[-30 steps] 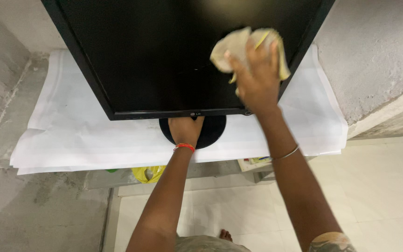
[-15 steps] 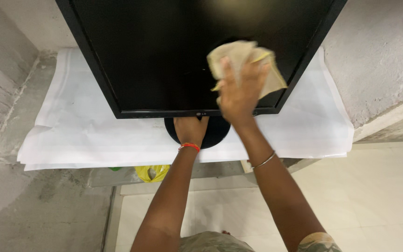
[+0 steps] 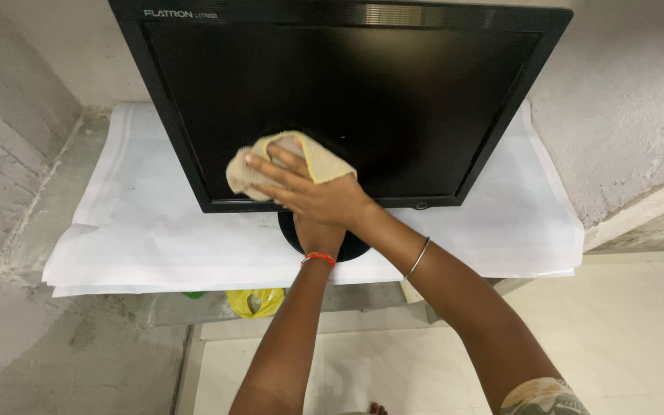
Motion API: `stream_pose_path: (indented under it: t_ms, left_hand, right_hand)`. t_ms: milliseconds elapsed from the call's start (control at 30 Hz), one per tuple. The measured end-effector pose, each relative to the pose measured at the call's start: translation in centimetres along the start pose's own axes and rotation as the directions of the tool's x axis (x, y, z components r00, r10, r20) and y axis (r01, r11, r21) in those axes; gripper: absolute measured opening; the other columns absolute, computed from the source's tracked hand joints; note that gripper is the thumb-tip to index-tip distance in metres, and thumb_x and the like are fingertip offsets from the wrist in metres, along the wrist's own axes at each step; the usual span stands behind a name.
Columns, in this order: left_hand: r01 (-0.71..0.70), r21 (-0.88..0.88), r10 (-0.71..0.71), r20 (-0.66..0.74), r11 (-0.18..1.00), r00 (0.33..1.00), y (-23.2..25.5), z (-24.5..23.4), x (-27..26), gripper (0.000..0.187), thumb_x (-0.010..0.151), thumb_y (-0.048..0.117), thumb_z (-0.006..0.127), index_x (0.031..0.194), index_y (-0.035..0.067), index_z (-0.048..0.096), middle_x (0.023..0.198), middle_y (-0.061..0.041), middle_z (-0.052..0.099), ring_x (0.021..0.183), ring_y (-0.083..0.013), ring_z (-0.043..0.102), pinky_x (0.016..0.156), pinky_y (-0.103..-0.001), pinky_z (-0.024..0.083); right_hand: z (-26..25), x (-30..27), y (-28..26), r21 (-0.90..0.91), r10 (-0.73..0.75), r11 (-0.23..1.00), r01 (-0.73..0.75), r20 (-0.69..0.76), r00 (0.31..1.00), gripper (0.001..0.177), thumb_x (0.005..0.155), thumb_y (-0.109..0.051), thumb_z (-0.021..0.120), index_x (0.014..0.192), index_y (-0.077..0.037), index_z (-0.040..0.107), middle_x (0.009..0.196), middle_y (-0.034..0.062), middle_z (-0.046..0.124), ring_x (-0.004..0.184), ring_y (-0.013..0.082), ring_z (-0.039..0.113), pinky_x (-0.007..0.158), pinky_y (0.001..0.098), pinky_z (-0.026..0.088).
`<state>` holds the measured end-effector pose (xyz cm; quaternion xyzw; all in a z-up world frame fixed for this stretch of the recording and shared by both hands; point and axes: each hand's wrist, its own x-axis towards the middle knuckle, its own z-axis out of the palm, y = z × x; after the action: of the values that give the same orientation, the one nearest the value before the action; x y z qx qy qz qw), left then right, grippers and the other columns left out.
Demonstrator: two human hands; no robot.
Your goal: The person wipes the front screen and the back panel of a black computer monitor using a beige cloth. The monitor is placed on a white sheet on a table. The person rotates the monitor to clean different sides.
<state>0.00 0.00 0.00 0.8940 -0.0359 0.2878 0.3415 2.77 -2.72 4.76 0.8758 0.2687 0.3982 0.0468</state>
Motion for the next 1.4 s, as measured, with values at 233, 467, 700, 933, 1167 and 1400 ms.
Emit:
stream_pose_path:
  t_ms: [233,467,700,933,1167,1400]
  left_hand:
    - [0.020,0.040,-0.020,-0.001,0.999,1.000,-0.1,-0.4,-0.4,0.025,0.079,0.029,0.077,0.083,0.005,0.074,0.084,-0.014,0.072,0.087,-0.0375,0.067,0.092,-0.050,0.046]
    - [0.062,0.012,-0.063,0.100,0.998,0.993,0.4,-1.3,-0.2,0.026,0.085,0.031,0.075,0.077,0.007,0.073,0.066,-0.006,0.070,0.070,-0.0264,0.068,0.099,-0.047,0.047]
    - [0.059,0.042,-0.062,0.073,0.997,0.995,0.4,-1.2,0.1,0.031,0.085,0.035,0.075,0.071,0.007,0.073,0.058,-0.006,0.066,0.063,-0.0261,0.066,0.094,-0.047,0.048]
    - [0.071,0.082,-0.077,0.079,0.994,0.994,0.4,-0.9,0.1,0.034,0.086,0.034,0.074,0.065,0.007,0.072,0.057,-0.008,0.065,0.061,-0.0275,0.064,0.090,-0.045,0.049]
    - [0.061,0.050,-0.064,0.056,0.997,0.996,-0.1,-0.5,0.0,0.028,0.084,0.031,0.075,0.072,0.006,0.073,0.061,-0.008,0.066,0.066,-0.0277,0.066,0.090,-0.046,0.050]
    - [0.079,0.067,-0.083,0.050,0.995,0.995,-0.1,-0.8,-0.2,0.028,0.082,0.032,0.076,0.077,0.004,0.074,0.067,-0.012,0.068,0.074,-0.0322,0.067,0.096,-0.050,0.047]
  right_hand:
    - [-8.2,5.2,6.1,-0.054,-0.229,0.973,0.223,-0.281,0.932,0.060,0.105,-0.044,0.068,0.161,-0.037,0.049,0.171,0.0022,0.028,0.154,0.0314,0.032,0.128,0.0586,0.017]
    - [-11.0,5.6,13.9,-0.140,-0.022,0.990,-0.024,-0.320,0.947,0.057,0.109,-0.039,0.071,0.161,-0.034,0.048,0.173,0.0115,0.026,0.159,0.0342,0.021,0.127,0.0657,0.007]
    - [-12.5,4.3,24.7,-0.098,0.287,0.929,-0.357,-0.417,0.862,0.044,0.110,-0.032,0.055,0.141,-0.001,0.061,0.140,0.0254,0.050,0.136,0.0421,0.043,0.116,0.0664,0.024]
    - [-17.4,5.0,26.4,0.089,0.419,0.904,-0.418,-0.380,0.825,0.038,0.109,-0.029,0.059,0.087,-0.001,0.070,0.084,0.0169,0.065,0.077,0.0341,0.057,0.075,0.0496,0.041]
    - [-16.5,8.1,20.4,-0.127,0.132,0.964,-0.232,-0.527,0.840,0.043,0.110,-0.030,0.046,0.093,-0.002,0.074,0.090,0.0152,0.068,0.086,0.0341,0.060,0.083,0.0504,0.039]
    - [-12.3,12.4,12.8,-0.091,0.138,0.970,-0.224,-0.553,0.822,0.051,0.114,-0.044,0.040,0.113,-0.006,0.075,0.105,0.0177,0.069,0.101,0.0351,0.060,0.100,0.0580,0.037]
